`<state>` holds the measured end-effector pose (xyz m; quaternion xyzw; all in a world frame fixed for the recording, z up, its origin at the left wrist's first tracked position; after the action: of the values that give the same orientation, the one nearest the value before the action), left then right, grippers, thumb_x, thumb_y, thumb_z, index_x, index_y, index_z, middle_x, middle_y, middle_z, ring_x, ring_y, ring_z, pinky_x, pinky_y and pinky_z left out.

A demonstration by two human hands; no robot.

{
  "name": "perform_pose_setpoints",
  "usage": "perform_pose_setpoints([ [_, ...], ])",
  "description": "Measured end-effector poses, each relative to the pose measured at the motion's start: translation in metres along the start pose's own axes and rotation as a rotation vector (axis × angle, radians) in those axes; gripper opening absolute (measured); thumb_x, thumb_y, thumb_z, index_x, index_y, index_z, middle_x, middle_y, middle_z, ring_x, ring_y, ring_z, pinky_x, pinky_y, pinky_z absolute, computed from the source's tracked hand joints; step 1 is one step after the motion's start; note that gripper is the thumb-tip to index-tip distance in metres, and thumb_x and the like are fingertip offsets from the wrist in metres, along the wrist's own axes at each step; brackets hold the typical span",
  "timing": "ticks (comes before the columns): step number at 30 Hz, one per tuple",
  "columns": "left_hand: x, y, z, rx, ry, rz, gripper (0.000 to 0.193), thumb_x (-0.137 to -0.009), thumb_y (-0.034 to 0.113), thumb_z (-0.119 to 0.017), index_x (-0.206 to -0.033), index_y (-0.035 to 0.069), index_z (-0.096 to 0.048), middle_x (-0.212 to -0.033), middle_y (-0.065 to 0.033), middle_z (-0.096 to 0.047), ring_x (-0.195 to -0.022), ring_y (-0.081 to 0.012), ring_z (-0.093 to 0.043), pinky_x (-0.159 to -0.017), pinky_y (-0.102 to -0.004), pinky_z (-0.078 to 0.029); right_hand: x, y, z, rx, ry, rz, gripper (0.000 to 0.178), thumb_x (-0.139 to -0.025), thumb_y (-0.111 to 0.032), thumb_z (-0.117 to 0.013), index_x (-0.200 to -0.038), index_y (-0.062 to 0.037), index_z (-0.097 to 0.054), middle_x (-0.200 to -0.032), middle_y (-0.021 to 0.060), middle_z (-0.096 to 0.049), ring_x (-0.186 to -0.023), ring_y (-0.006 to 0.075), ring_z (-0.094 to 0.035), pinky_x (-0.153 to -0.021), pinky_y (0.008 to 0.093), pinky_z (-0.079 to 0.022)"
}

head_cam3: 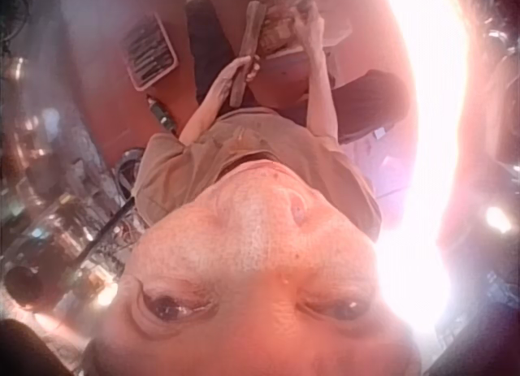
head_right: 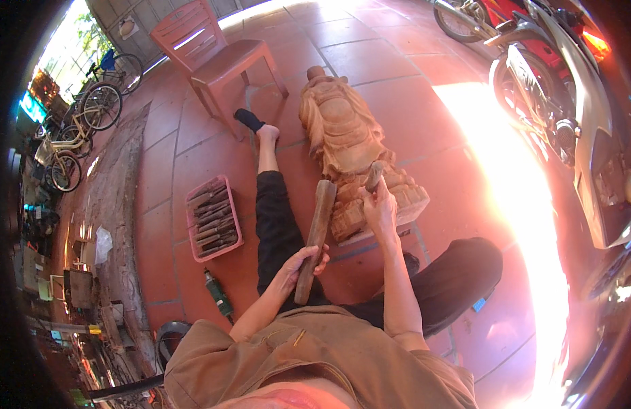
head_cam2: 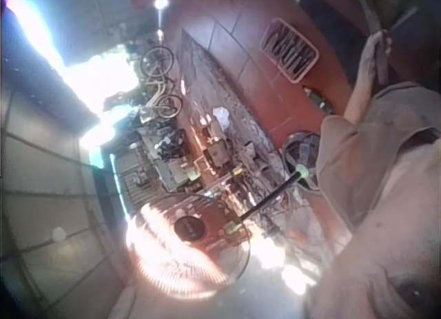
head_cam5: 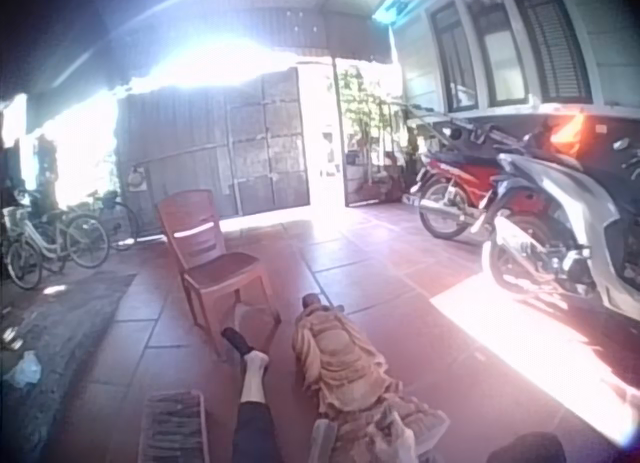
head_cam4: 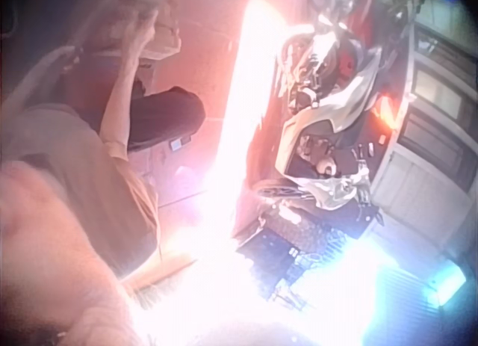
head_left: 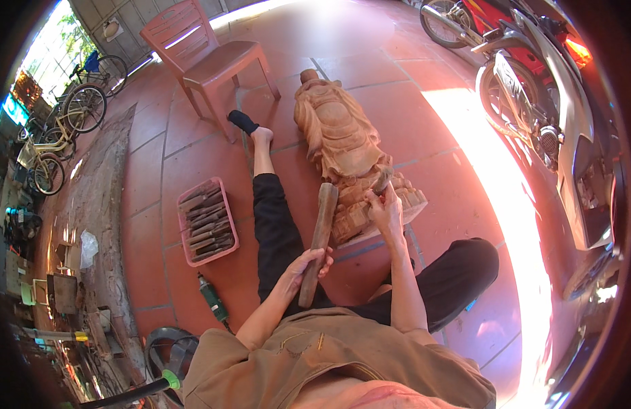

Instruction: The person carves a wooden statue using a chisel and mallet. They repeatedly strike the chisel to shape the wood, focusing on the lower section of the figure.

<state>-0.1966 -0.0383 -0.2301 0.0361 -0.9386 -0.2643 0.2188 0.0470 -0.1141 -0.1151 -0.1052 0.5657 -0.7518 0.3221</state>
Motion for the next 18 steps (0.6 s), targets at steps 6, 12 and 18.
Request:
perform_pose_setpoints([
  [6,0.001,0.001,-0.005,-0.015,0.008,-0.011,0.036,-0.097,0.028,-0.065,-0.12,0.002,-0.055,-0.09,-0.0105,-0.066,-0.063,-0.0142,-0.061,-0.052,-0.0245,-0.049,0.0,0.005,0.007,0.032,-0.029,-0.037,0.03,-0.089,-0.012,-0.069,-0.116,-0.0038,-0.058,-0.085,0.0161,-0.067,-0.076,0.0303,-0.066,-0.071,0.0419,-0.05],
  [12,0.0,0.0,-0.003,0.002,-0.002,-0.006,0.037,-0.097,0.028,-0.065,-0.12,0.002,-0.055,-0.09,-0.0107,-0.066,-0.063,-0.0145,-0.06,-0.053,-0.0246,-0.048,0.007,-0.008,0.019,0.148,-0.052,-0.084,0.027,-0.087,-0.016,-0.071,-0.107,-0.0032,-0.057,-0.073,0.0187,-0.063,-0.067,0.0334,-0.064,-0.065,0.044,-0.048],
  [18,0.0,0.0,-0.001,0.027,-0.003,-0.003,0.038,-0.096,0.028,-0.066,-0.121,0.001,-0.054,-0.09,-0.0114,-0.066,-0.063,-0.0147,-0.061,-0.052,-0.0246,-0.049,0.008,-0.014,0.017,0.192,-0.021,-0.035,0.024,-0.088,-0.016,-0.071,-0.102,-0.003,-0.056,-0.069,0.0175,-0.06,-0.063,0.0328,-0.06,-0.063,0.0435,-0.046],
])
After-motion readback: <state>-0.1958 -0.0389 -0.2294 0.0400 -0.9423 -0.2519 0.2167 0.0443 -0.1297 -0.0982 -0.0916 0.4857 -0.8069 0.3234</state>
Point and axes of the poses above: each hand's wrist, its own x-axis away from the middle knuckle, its own z-axis out of the back of the hand, y = z × x, the point moved 2 cm from there along -x, towards the middle knuckle
